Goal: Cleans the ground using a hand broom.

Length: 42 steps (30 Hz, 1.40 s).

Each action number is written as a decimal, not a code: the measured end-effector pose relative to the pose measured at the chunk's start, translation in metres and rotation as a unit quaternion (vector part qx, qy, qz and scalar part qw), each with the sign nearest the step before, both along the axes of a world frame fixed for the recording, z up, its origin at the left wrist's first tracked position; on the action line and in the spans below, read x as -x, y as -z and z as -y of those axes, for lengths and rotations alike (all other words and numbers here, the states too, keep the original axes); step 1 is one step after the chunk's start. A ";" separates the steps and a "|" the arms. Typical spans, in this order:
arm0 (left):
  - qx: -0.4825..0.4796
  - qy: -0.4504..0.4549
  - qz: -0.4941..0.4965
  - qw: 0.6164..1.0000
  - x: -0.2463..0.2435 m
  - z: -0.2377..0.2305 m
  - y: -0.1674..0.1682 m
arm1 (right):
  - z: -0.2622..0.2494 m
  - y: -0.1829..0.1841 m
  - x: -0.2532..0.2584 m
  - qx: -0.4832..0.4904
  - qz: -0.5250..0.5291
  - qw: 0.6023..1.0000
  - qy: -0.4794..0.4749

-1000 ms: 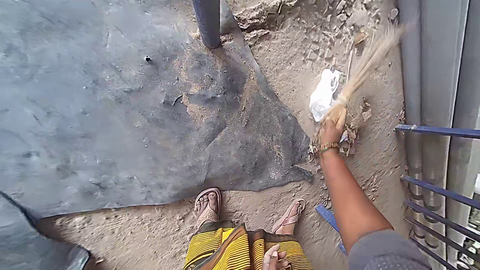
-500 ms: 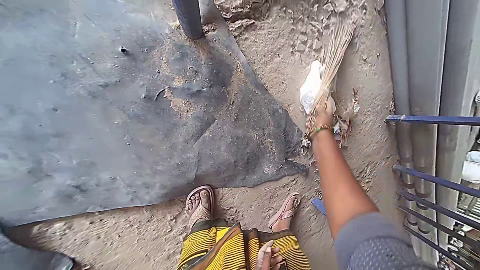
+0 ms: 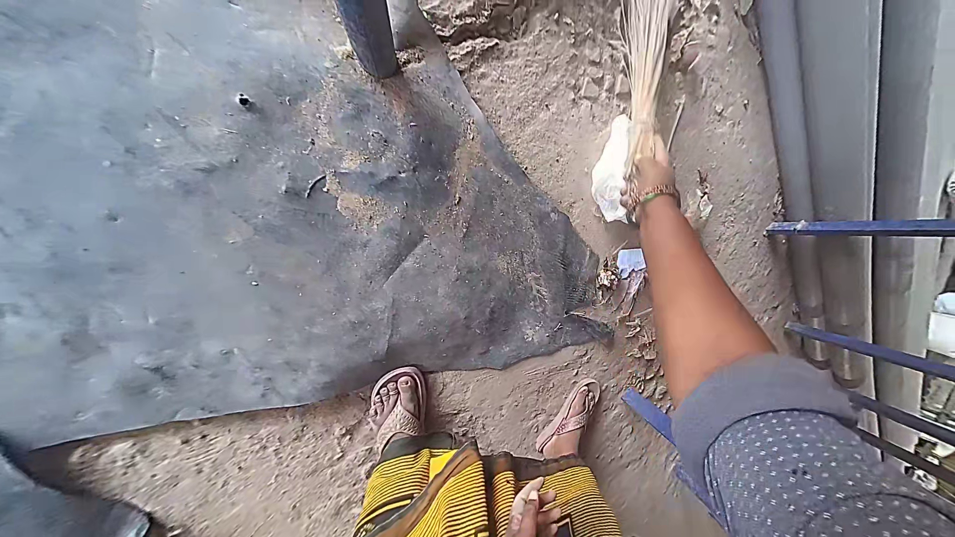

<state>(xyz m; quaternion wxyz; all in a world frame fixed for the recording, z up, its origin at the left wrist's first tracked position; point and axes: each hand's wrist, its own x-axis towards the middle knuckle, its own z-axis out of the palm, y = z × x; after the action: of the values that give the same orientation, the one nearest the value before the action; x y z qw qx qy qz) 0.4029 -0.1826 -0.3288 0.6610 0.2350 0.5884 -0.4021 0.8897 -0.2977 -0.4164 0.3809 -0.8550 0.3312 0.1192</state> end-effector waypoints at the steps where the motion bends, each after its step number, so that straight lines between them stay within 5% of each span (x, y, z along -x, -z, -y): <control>1: 0.001 -0.002 0.002 1.000 -0.001 0.000 0.001 | 0.014 0.004 0.013 0.009 -0.001 1.000 0.008; 4: 0.005 -0.011 0.001 1.000 -0.004 0.000 0.000 | 0.029 0.006 0.072 0.052 -0.006 0.998 0.041; 9: 0.005 -0.020 -0.007 1.000 -0.014 -0.004 -0.001 | -0.043 -0.033 0.130 0.011 0.053 0.996 0.072; 14: -0.001 -0.005 0.002 1.000 -0.014 -0.004 0.000 | -0.057 -0.021 0.039 -0.033 0.079 0.995 -0.041; 18: 0.000 -0.003 -0.002 1.000 -0.014 -0.005 0.001 | -0.021 -0.002 -0.021 0.033 0.011 0.998 -0.051; 23: 0.010 -0.018 -0.008 1.000 -0.022 -0.009 -0.003 | 0.036 0.006 0.051 0.103 -0.014 0.995 0.001; 27: 0.007 -0.016 0.002 1.000 -0.028 -0.014 -0.003 | -0.030 -0.029 0.107 0.084 0.027 0.995 0.048; 32: 0.008 -0.018 0.002 1.000 -0.029 -0.015 -0.005 | -0.068 -0.021 0.019 -0.008 0.085 0.994 -0.066; 36: 0.010 -0.029 -0.015 0.999 -0.026 -0.016 -0.003 | -0.042 -0.006 -0.071 0.025 0.033 0.999 -0.030; 42: 0.012 -0.048 -0.006 0.999 -0.034 -0.017 -0.005 | 0.024 -0.009 -0.003 0.136 -0.005 0.990 -0.030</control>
<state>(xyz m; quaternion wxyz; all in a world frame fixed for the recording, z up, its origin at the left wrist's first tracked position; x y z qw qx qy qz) 0.4368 -0.1651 -0.3240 0.6788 0.1956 0.5982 -0.3783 0.8926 -0.3217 -0.4077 0.2553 -0.9080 0.3204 0.0882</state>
